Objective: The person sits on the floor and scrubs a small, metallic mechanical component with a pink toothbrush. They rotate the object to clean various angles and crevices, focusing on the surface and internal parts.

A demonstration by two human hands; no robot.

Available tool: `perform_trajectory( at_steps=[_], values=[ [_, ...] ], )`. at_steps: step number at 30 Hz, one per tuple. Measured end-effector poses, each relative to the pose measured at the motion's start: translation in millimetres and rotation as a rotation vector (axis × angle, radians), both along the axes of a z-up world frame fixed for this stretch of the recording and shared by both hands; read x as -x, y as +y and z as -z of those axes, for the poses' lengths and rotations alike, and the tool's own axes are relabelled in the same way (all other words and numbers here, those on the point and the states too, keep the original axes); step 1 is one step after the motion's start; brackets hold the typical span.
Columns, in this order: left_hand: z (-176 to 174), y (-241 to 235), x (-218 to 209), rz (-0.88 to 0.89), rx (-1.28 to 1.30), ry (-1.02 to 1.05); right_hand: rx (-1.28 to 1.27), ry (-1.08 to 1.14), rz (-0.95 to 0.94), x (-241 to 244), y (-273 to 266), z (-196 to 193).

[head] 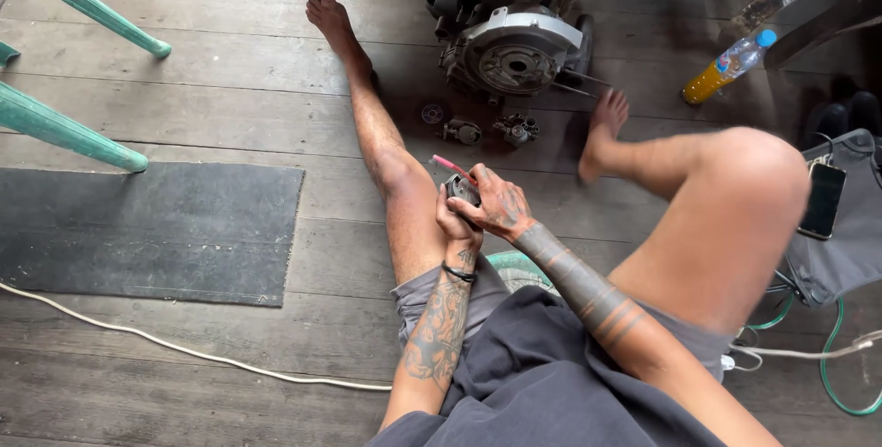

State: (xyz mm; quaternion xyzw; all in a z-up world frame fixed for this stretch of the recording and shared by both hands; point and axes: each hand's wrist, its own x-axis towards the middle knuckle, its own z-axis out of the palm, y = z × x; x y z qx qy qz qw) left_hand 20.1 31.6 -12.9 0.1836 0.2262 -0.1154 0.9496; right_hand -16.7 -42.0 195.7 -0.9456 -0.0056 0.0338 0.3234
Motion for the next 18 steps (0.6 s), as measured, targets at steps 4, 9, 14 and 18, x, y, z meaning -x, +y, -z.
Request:
perform_trajectory(
  at_steps=[4, 9, 14, 18],
  values=[
    [-44, 2, 1, -0.051, 0.049, 0.059, -0.026, 0.132, -0.116, -13, -21, -16],
    [-133, 9, 11, 0.067, 0.138, 0.064, -0.231, 0.135, 0.013, -40, -82, -26],
    [-116, 8, -5, 0.212, 0.132, -0.012, -0.301, -0.048, 0.079, -58, -151, -83],
    [-164, 3, 8, 0.289, 0.109, -0.102, -0.339, -0.286, 0.023, -56, -180, -141]
  ],
)
